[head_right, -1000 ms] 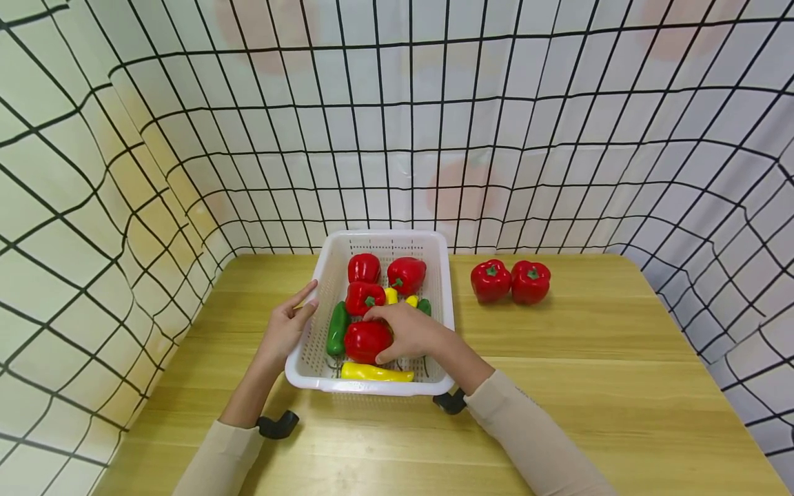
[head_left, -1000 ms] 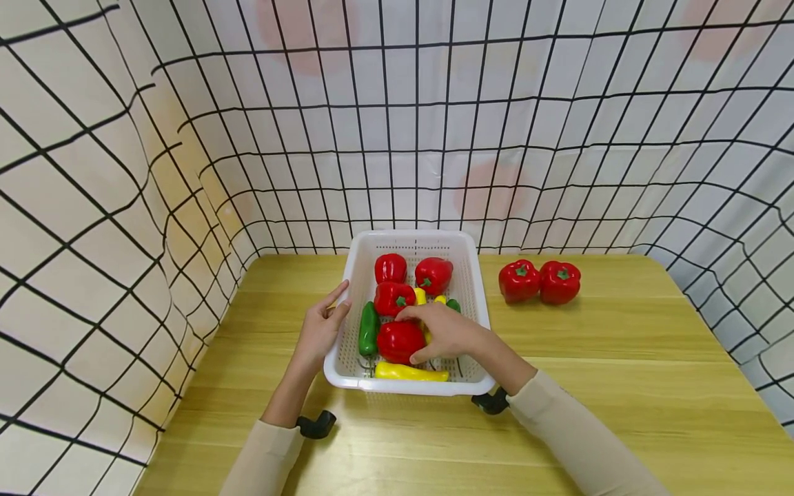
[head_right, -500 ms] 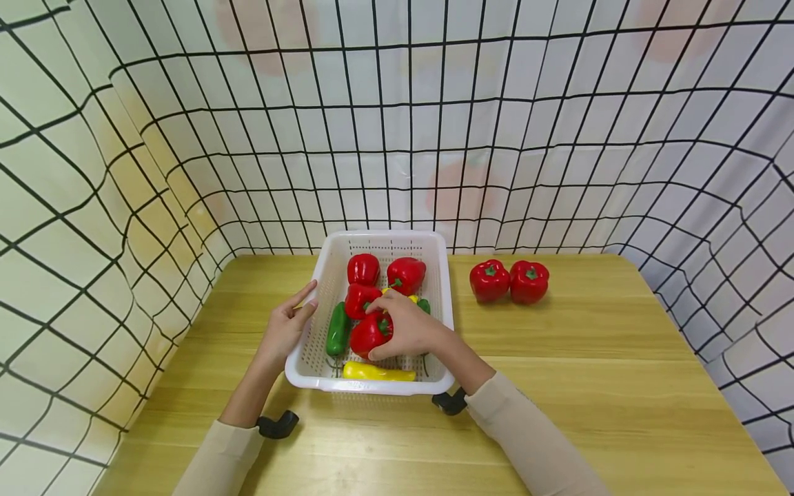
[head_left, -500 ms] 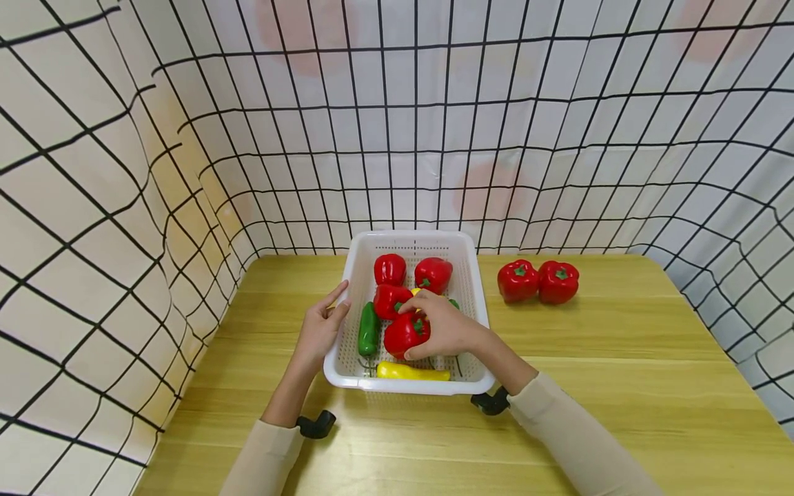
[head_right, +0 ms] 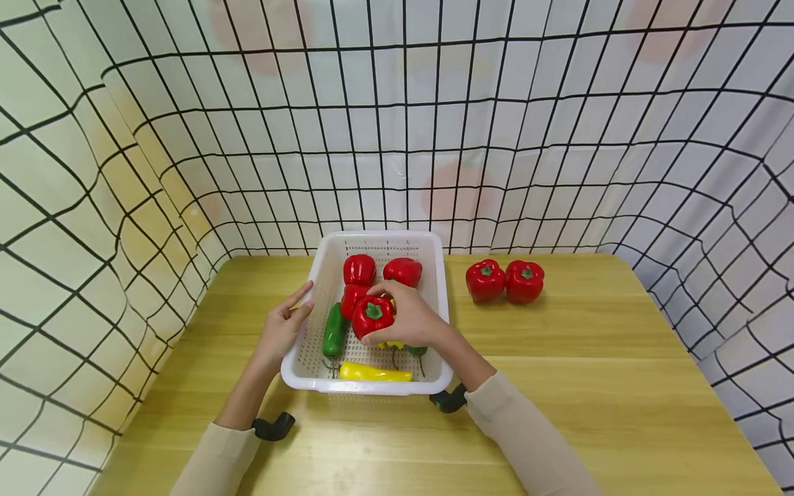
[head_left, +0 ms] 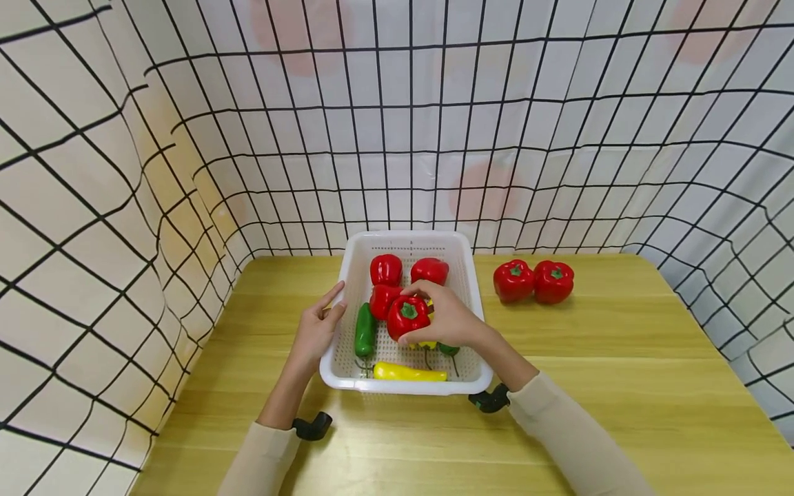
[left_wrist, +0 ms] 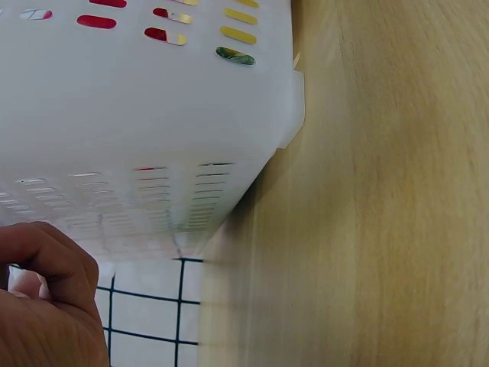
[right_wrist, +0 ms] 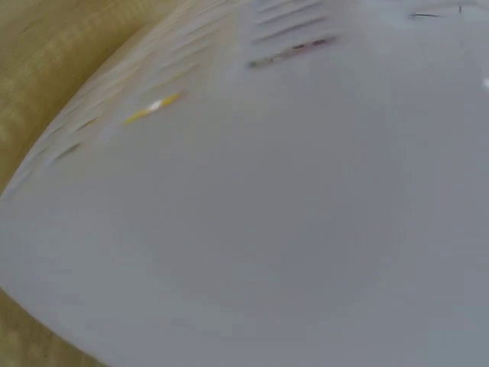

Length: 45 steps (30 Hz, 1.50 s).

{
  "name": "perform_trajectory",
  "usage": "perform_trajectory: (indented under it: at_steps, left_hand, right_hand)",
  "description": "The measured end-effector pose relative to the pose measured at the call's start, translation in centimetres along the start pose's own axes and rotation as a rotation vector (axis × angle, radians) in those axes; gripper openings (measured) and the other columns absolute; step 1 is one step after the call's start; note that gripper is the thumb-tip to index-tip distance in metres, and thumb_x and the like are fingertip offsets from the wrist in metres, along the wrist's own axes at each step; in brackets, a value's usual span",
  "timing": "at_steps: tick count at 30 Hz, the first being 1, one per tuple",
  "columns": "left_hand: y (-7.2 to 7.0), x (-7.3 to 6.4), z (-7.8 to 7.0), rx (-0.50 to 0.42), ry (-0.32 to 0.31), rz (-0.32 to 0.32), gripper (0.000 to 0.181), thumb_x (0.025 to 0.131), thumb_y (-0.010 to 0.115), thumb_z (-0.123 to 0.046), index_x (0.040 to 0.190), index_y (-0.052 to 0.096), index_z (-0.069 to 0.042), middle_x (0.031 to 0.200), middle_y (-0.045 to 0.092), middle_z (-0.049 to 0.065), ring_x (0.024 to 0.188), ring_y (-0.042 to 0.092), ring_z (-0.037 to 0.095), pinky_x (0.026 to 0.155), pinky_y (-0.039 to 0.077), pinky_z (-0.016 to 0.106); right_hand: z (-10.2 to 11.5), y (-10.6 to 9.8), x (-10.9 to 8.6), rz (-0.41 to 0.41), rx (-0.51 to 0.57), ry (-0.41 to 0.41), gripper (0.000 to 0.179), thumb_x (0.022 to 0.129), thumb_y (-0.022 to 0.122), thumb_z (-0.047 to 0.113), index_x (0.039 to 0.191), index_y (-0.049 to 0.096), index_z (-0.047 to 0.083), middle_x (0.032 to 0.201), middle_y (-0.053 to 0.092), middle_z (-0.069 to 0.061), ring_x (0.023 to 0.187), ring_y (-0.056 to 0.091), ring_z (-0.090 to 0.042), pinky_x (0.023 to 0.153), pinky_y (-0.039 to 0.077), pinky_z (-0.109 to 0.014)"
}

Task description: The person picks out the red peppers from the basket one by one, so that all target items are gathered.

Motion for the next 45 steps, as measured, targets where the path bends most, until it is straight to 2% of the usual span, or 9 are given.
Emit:
perform_trajectory:
  at_steps: [5,12,16,20,26,30,33,37,45]
  left_hand:
    - [0.1,-0.8,-1.3,-0.002,0.018,0.006,0.05,0.107,0.056,-0.021,0.156,0.047,-0.023,0.134,0.063,0.031,0.112,0.069,0.042,0.088,0.064,0.048]
    - [0.2,-0.6,-1.1,-0.009,0.028,0.019,0.05,0.107,0.056,-0.02,0.156,0.047,-0.022,0.138,0.062,0.03,0.112,0.069,0.041,0.086,0.065,0.047]
    - [0.2,0.3,0.0,-0.018,0.016,0.022,0.05,0.107,0.056,-0.022,0.156,0.047,-0.026,0.139,0.061,0.028,0.117,0.067,0.045,0.087,0.064,0.049]
    - [0.1,1.4,1.6,-0.024,0.024,0.02,0.049,0.107,0.058,-0.029,0.155,0.047,-0.034,0.142,0.061,0.025,0.118,0.067,0.042,0.087,0.064,0.049]
    - [-0.1,1.4,2.0,-0.033,0.04,0.012,0.048,0.105,0.06,-0.034,0.152,0.05,-0.038,0.141,0.062,0.024,0.118,0.068,0.039,0.087,0.064,0.049]
    - [-0.2,1.3,2.0,-0.026,0.041,0.002,0.047,0.105,0.06,-0.034,0.151,0.051,-0.039,0.138,0.064,0.023,0.116,0.069,0.039,0.085,0.064,0.048]
    - [-0.3,1.3,2.0,-0.025,0.039,0.0,0.047,0.105,0.061,-0.034,0.151,0.051,-0.04,0.138,0.064,0.022,0.116,0.069,0.038,0.085,0.064,0.047]
    - [-0.3,1.2,2.0,-0.035,0.039,0.004,0.047,0.105,0.061,-0.034,0.151,0.052,-0.039,0.14,0.064,0.021,0.117,0.069,0.038,0.087,0.064,0.047]
    - [-0.2,1.1,1.9,-0.049,0.043,0.014,0.048,0.106,0.059,-0.034,0.153,0.049,-0.037,0.144,0.06,0.022,0.121,0.067,0.039,0.09,0.063,0.048]
  right_hand:
    - [0.1,-0.8,-0.2,-0.026,0.009,-0.005,0.074,0.073,0.093,0.041,0.136,0.058,0.027,0.138,0.057,0.004,0.125,0.056,-0.025,0.089,0.064,-0.041]
    - [0.3,-2.4,-1.3,-0.066,0.035,-0.055,0.082,0.075,0.092,0.036,0.145,0.054,0.017,0.146,0.056,-0.006,0.127,0.06,-0.031,0.099,0.06,-0.047]
    - [0.2,-3.8,-2.1,-0.118,0.061,-0.078,0.082,0.076,0.091,0.032,0.146,0.053,0.014,0.147,0.055,-0.008,0.128,0.059,-0.033,0.099,0.06,-0.051]
    - [0.1,-5.1,-3.1,-0.158,0.088,-0.082,0.077,0.075,0.091,0.029,0.143,0.057,0.019,0.148,0.055,-0.003,0.129,0.056,-0.03,0.102,0.057,-0.054]
    - [-0.4,-6.7,-4.7,-0.211,0.074,-0.066,0.086,0.075,0.093,0.027,0.149,0.051,0.018,0.152,0.053,-0.006,0.135,0.054,-0.031,0.112,0.049,-0.054]
    - [-1.0,-8.0,-5.9,-0.238,0.086,-0.078,0.083,0.076,0.092,0.022,0.147,0.052,0.015,0.148,0.055,-0.007,0.132,0.056,-0.029,0.114,0.05,-0.046]
    - [-1.4,-9.0,-6.7,-0.257,0.08,-0.089,0.081,0.076,0.092,0.019,0.146,0.053,0.016,0.143,0.057,-0.006,0.126,0.059,-0.028,0.108,0.054,-0.029]
    - [-2.2,-10.2,-7.7,-0.286,0.075,-0.084,0.084,0.076,0.092,0.018,0.149,0.05,0.017,0.145,0.056,-0.006,0.126,0.059,-0.029,0.1,0.051,-0.013]
    - [-3.7,-12.0,-9.7,-0.356,0.079,-0.068,0.079,0.079,0.09,0.014,0.147,0.051,0.015,0.142,0.056,-0.006,0.12,0.061,-0.02,0.096,0.052,-0.011]
Point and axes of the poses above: each hand's wrist, its own x-axis towards the middle knuckle, its own y-axis out of the palm, z = x × y, the point moved 5 cm from there along x, towards the middle knuckle
